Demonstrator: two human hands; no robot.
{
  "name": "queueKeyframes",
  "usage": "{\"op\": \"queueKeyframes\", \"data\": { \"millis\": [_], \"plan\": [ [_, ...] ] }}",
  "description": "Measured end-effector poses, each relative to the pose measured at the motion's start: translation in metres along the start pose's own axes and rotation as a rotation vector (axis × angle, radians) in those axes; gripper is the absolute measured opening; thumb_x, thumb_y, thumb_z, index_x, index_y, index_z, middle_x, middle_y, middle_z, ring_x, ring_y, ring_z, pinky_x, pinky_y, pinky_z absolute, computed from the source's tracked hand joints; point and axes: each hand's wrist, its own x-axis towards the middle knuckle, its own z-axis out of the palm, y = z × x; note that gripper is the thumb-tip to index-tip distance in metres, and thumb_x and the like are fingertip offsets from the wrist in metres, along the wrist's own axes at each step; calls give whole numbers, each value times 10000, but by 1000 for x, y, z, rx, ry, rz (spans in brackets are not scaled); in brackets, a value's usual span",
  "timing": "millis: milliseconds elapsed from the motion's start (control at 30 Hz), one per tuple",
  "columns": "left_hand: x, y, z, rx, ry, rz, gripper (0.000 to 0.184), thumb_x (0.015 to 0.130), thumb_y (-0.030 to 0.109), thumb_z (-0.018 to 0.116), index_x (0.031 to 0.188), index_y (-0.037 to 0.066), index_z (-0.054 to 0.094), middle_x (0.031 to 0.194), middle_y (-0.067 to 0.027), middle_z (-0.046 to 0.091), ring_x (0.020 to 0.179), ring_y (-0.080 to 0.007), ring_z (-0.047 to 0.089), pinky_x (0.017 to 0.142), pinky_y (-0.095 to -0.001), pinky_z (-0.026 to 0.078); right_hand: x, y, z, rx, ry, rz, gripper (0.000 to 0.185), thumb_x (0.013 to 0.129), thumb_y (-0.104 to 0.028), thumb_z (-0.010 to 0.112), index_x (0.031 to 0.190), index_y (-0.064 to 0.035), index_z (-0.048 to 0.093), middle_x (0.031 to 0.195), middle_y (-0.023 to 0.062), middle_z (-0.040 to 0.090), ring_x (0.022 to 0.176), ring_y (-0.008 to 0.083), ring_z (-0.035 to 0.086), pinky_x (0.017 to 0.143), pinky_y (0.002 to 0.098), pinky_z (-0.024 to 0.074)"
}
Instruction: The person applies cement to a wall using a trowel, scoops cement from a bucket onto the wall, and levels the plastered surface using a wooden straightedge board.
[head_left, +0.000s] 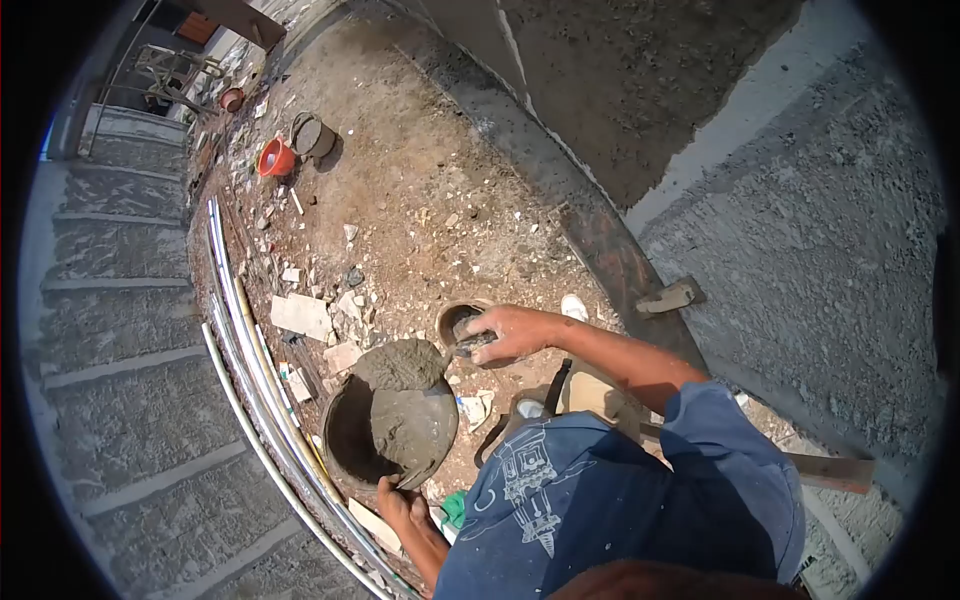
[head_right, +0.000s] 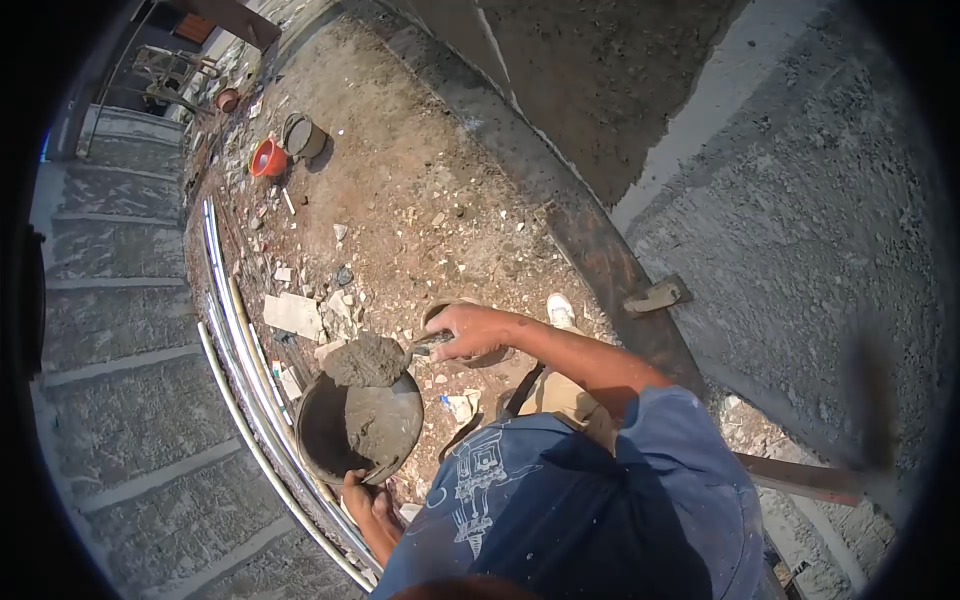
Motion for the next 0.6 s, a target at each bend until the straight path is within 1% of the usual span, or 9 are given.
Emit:
{"op": "queueKeyframes", "data": {
  "millis": [67,100,133,200,300,400,467,533,600],
  "plan": [
    [-4,-6,36,-56,24,-64,53,814,30,468,790,9,511,845,-128,569,758,-278,606,713,-428,577,-35,45,-87,133,103,216,539,810,-338,700,1200,26,625,1019,121,671,885,168,604,795,324,480],
    [-3,-10,45,-36,24,-94,49,794,27,479,803,-1,518,843,-131,572,753,-282,609,703,-422,573,-55,71,-137,-62,306,167,599,821,-348,700,1226,79,588,991,106,660,837,152,593,763,303,484],
    [-1,-13,53,-15,23,-125,65,774,25,490,816,-10,524,841,-135,575,749,-286,612,692,-416,569,-79,65,-182,139,548,335,587,849,-326,687,1249,87,568,910,74,648,755,121,577,686,278,475],
    [-14,-14,88,32,6,-176,84,738,28,515,812,-12,519,813,-128,566,714,-298,603,669,-401,561,-135,5,-260,-63,980,366,431,906,-237,636,1251,18,593,804,-1,615,643,85,529,605,253,447],
    [-8,-27,109,-46,-87,-273,124,722,6,526,841,-26,529,833,-141,570,754,-303,612,671,-423,565,-163,-101,-249,-365,1163,285,358,881,-231,663,1184,-43,628,756,-3,631,673,150,594,627,301,469],
    [-16,-21,149,-43,-147,-277,142,728,-25,507,867,-44,528,836,-143,567,774,-309,609,733,-429,570,-133,-142,-197,-718,791,536,334,847,-234,683,1156,-116,641,826,72,676,785,259,664,685,357,507],
    [-12,-21,164,-37,-262,-253,105,742,-27,496,844,-44,516,829,-144,566,775,-306,604,762,-418,566,-112,-118,-162,-980,649,244,409,797,-185,719,1193,-163,616,875,92,652,739,216,638,635,377,481],
    [-3,-20,173,-26,-390,-190,104,751,-27,501,851,-47,526,831,-149,577,775,-299,607,760,-406,563,-85,-110,-129,-1202,395,257,431,807,-215,694,1225,-175,595,927,85,634,869,263,652,714,423,493],
    [1,-18,181,-30,-498,-120,135,757,-36,507,887,-45,542,835,-143,589,770,-271,610,752,-387,556,-62,-89,-102,-1326,341,160,421,823,-206,660,1238,-190,589,925,74,618,881,272,645,731,425,490]
  ]
}}
